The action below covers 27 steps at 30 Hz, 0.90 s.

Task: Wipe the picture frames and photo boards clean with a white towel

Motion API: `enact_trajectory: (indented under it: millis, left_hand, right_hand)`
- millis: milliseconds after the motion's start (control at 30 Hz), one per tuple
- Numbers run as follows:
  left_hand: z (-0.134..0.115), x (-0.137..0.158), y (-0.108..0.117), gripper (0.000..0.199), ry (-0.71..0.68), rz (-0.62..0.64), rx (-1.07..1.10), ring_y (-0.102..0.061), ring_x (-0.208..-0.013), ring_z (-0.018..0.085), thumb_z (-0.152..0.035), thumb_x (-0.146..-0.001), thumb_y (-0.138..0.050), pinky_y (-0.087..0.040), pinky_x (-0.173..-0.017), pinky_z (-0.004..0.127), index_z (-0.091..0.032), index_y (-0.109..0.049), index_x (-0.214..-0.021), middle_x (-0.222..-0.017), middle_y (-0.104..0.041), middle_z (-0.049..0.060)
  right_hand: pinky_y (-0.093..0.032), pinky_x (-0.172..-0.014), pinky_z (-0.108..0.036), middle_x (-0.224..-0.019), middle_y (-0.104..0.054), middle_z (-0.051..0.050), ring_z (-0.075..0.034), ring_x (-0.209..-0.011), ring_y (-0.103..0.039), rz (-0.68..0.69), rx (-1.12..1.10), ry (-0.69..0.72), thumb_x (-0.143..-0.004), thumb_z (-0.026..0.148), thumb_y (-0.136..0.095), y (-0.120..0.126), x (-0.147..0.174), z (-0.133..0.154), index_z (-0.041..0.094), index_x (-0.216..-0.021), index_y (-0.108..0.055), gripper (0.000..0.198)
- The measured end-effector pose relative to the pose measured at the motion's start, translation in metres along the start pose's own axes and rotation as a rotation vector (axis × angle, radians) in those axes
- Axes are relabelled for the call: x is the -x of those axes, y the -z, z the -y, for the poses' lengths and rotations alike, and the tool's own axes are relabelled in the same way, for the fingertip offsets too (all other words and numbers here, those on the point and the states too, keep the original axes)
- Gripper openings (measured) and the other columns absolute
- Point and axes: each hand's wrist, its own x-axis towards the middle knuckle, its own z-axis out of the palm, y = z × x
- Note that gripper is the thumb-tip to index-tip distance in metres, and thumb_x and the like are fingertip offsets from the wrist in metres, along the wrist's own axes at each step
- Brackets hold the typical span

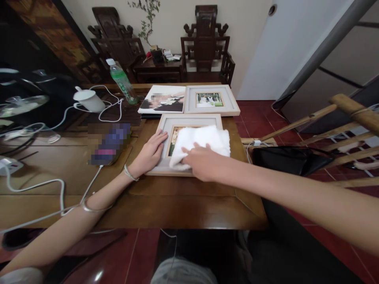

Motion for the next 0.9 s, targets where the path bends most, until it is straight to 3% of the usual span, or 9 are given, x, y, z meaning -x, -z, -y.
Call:
enact_trajectory:
  millis: [67, 133, 300, 433, 533, 667, 767, 900]
  left_hand:
    - [-0.001, -0.001, 0.000, 0.044, 0.008, -0.010, 0.010, -0.034, -0.142, 0.027, -0.022, -0.095, -0.033, -0.028, -0.119, 0.050, -0.011, -0.054, -0.133, -0.142, -0.052, 0.013]
    - [-0.003, -0.001, 0.000, 0.044, 0.019, -0.022, 0.026, -0.035, -0.142, 0.027, -0.026, -0.097, -0.033, -0.027, -0.119, 0.050, -0.012, -0.055, -0.132, -0.142, -0.053, 0.011]
    - [-0.005, -0.002, 0.003, 0.052, 0.136, 0.003, 0.168, -0.029, -0.145, 0.024, -0.040, -0.101, -0.024, -0.021, -0.121, 0.047, -0.014, -0.051, -0.136, -0.146, -0.048, 0.010]
    - [-0.003, -0.001, 0.002, 0.060, 0.235, -0.013, 0.297, -0.025, -0.146, 0.023, -0.044, -0.102, -0.014, -0.020, -0.121, 0.043, -0.010, -0.035, -0.147, -0.157, -0.030, 0.013]
    - [-0.004, 0.000, 0.001, 0.063, 0.161, -0.029, 0.259, -0.020, -0.147, 0.023, -0.047, -0.101, -0.019, -0.015, -0.121, 0.041, -0.008, -0.028, -0.150, -0.159, -0.021, 0.016]
    - [-0.006, 0.000, 0.002, 0.063, 0.038, 0.003, 0.132, -0.021, -0.147, 0.027, -0.046, -0.099, -0.031, -0.015, -0.121, 0.047, -0.009, -0.024, -0.151, -0.159, -0.023, 0.018]
    - [-0.005, 0.000, 0.002, 0.062, 0.020, 0.009, 0.096, -0.025, -0.146, 0.028, -0.044, -0.099, -0.032, -0.019, -0.120, 0.049, -0.009, -0.024, -0.150, -0.157, -0.025, 0.020]
    - [-0.005, 0.002, 0.001, 0.060, 0.046, -0.009, 0.098, -0.029, -0.144, 0.027, -0.046, -0.100, -0.029, -0.021, -0.119, 0.047, -0.010, -0.031, -0.148, -0.155, -0.031, 0.018]
  right_hand:
    - [-0.050, -0.092, -0.052, -0.154, -0.035, -0.007, -0.036, -0.129, -0.047, 0.032, -0.091, 0.064, -0.074, -0.003, -0.042, 0.005, 0.020, 0.020, 0.024, -0.128, -0.062, 0.063]
    - [-0.051, -0.091, -0.052, -0.153, -0.037, -0.009, -0.038, -0.128, -0.047, 0.043, -0.104, 0.119, -0.075, 0.000, -0.044, 0.007, 0.030, 0.036, 0.020, -0.124, -0.065, 0.056]
    - [-0.034, -0.101, -0.070, -0.158, -0.026, -0.010, -0.047, -0.140, -0.023, -0.038, 0.037, 0.154, -0.078, 0.005, -0.052, -0.005, 0.005, 0.053, 0.019, -0.129, -0.061, 0.054]
    - [-0.031, -0.103, -0.070, -0.158, -0.028, -0.010, -0.045, -0.141, -0.023, -0.125, 0.083, 0.129, -0.080, 0.004, -0.051, -0.007, -0.038, 0.036, 0.018, -0.125, -0.063, 0.049]
    - [-0.028, -0.105, -0.069, -0.158, -0.027, -0.010, -0.043, -0.142, -0.021, -0.144, 0.132, 0.040, -0.081, 0.005, -0.051, 0.001, -0.069, 0.011, 0.017, -0.124, -0.063, 0.047]
    - [-0.022, -0.109, -0.066, -0.159, -0.025, -0.009, -0.040, -0.144, -0.016, -0.240, 0.218, -0.043, -0.086, 0.007, -0.046, 0.010, -0.096, -0.019, 0.016, -0.129, -0.060, 0.046]
    - [-0.022, -0.108, -0.068, -0.159, -0.024, -0.009, -0.041, -0.144, -0.014, -0.243, 0.230, -0.060, -0.085, 0.004, -0.044, 0.010, -0.097, -0.027, 0.015, -0.129, -0.060, 0.048]
    - [-0.032, -0.104, -0.066, -0.158, -0.027, -0.009, -0.039, -0.143, -0.022, -0.150, 0.153, 0.058, -0.080, -0.001, -0.043, 0.003, -0.061, -0.012, 0.018, -0.134, -0.056, 0.058]
